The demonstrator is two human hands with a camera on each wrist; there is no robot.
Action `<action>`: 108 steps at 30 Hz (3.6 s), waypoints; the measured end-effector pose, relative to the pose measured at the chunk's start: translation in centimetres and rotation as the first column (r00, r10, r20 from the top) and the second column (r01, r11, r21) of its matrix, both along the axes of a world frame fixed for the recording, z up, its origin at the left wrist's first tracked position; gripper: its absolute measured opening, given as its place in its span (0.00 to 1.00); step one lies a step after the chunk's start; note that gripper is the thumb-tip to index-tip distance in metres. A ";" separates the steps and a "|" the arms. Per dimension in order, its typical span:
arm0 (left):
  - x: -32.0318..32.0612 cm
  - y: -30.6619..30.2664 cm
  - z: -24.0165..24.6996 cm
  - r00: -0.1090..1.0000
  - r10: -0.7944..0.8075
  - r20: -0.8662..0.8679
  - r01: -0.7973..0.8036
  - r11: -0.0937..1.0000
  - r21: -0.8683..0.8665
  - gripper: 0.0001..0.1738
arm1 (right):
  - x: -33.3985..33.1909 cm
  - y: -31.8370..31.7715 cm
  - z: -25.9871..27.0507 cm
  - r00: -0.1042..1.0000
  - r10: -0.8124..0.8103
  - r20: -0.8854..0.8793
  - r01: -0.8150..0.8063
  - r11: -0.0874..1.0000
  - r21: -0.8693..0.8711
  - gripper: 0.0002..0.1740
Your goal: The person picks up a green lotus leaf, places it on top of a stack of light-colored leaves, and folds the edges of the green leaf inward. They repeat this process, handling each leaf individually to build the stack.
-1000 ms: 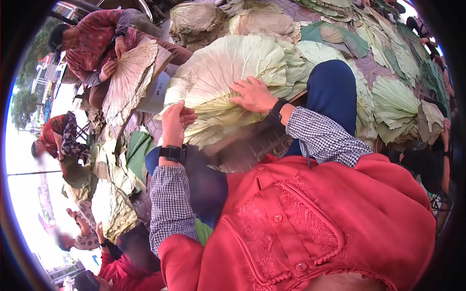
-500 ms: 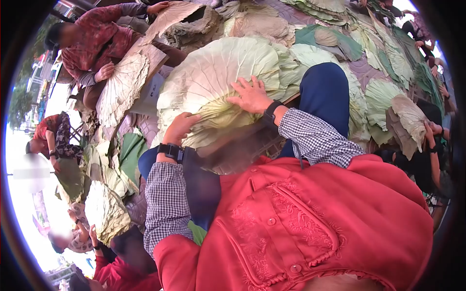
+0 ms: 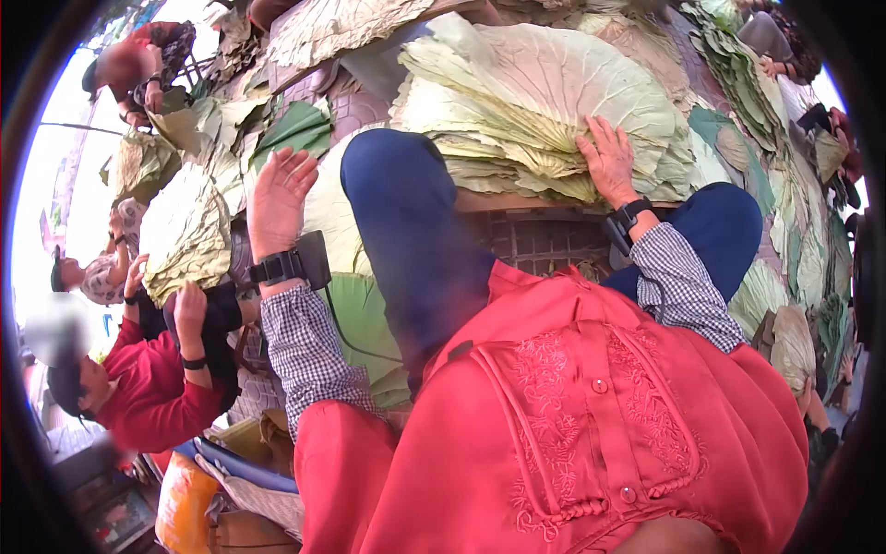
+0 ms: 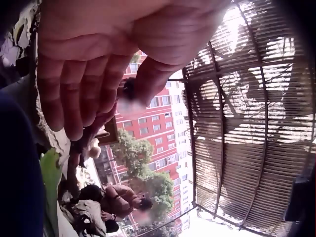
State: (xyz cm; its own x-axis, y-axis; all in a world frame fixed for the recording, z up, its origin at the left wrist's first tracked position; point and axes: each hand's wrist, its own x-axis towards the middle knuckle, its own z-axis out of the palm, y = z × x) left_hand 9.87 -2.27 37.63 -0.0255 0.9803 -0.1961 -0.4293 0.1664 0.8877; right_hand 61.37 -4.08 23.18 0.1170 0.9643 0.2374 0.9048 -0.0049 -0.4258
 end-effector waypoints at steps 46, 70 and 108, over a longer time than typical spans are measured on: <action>-8.7 4.2 -43.5 0.503 0.666 0.550 -0.197 0.708 -0.678 0.21 | -0.5 -0.2 1.5 0.993 0.105 0.051 -0.103 0.994 -0.046 0.31; 18.9 7.0 9.0 0.572 -0.431 0.698 0.314 0.901 0.299 0.20 | -0.1 -0.5 6.1 0.982 0.100 -0.161 -0.081 0.990 0.118 0.22; 26.6 6.2 -6.0 0.044 -0.421 -0.906 0.764 0.599 -0.241 0.37 | -1.9 -0.1 5.7 0.977 0.211 -0.034 -0.209 0.977 0.042 0.33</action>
